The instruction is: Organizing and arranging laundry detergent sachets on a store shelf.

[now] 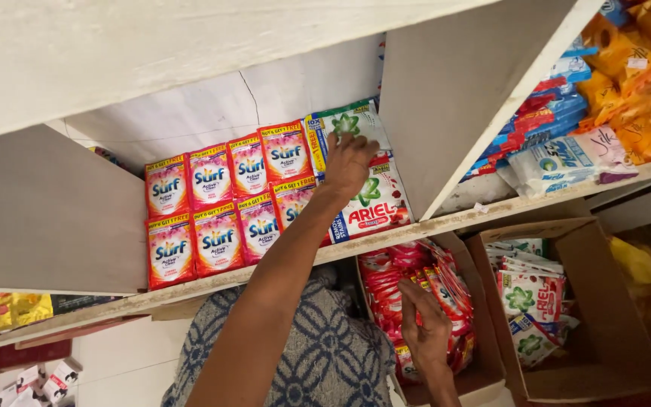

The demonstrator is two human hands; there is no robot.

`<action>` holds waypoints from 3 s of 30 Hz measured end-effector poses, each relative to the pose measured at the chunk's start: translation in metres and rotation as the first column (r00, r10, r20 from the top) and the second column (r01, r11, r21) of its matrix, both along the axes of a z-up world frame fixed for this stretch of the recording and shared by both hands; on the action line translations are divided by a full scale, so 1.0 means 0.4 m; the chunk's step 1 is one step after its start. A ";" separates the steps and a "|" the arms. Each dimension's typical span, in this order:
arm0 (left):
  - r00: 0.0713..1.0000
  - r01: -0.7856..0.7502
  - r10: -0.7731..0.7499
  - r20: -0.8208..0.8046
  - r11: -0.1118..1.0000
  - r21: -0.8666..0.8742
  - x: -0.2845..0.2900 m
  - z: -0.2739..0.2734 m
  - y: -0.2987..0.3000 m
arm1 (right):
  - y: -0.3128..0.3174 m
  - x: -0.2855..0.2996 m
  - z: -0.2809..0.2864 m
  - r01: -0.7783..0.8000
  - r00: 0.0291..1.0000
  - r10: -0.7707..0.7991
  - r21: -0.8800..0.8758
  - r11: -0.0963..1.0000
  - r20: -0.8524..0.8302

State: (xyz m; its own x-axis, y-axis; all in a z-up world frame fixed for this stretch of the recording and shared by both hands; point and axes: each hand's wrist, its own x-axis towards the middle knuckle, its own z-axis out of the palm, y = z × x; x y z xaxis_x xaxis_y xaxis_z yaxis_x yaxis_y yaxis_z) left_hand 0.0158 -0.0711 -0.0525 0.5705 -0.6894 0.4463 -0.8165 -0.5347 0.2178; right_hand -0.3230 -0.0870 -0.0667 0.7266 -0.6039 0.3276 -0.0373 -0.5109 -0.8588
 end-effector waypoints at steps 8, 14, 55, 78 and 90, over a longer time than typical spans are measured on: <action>0.964 0.034 -0.056 0.260 0.996 0.087 -0.026 0.003 0.000 | -0.012 -0.019 -0.035 0.035 0.999 -0.035 0.000 0.999 -0.036; 0.956 0.041 -0.036 0.292 0.999 -0.012 -0.035 -0.016 0.004 | -0.017 -0.037 -0.057 0.034 0.997 -0.030 0.049 0.998 -0.072; 0.993 -0.095 0.094 -0.064 0.995 -0.003 -0.050 0.059 0.039 | -0.073 -0.066 -0.157 0.130 0.988 -0.127 0.028 0.991 -0.088; 0.981 -0.061 -0.054 -0.187 0.828 -0.557 -0.150 0.039 0.117 | -0.118 -0.095 -0.122 0.195 0.972 -0.147 0.278 0.941 -0.185; 0.786 0.366 -0.530 -0.318 0.814 -0.452 -0.718 0.082 0.045 | -0.221 -0.149 -0.168 0.327 0.942 -0.334 0.298 0.897 -0.028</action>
State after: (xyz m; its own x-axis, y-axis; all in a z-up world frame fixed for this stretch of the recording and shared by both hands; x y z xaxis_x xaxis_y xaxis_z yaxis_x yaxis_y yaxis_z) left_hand -0.2716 -0.0529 -0.0197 0.4188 -0.7564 0.5024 -0.7289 0.0499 0.6828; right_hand -0.3826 -0.1755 -0.1338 0.4627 -0.8794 0.1120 -0.1387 -0.1966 -0.9706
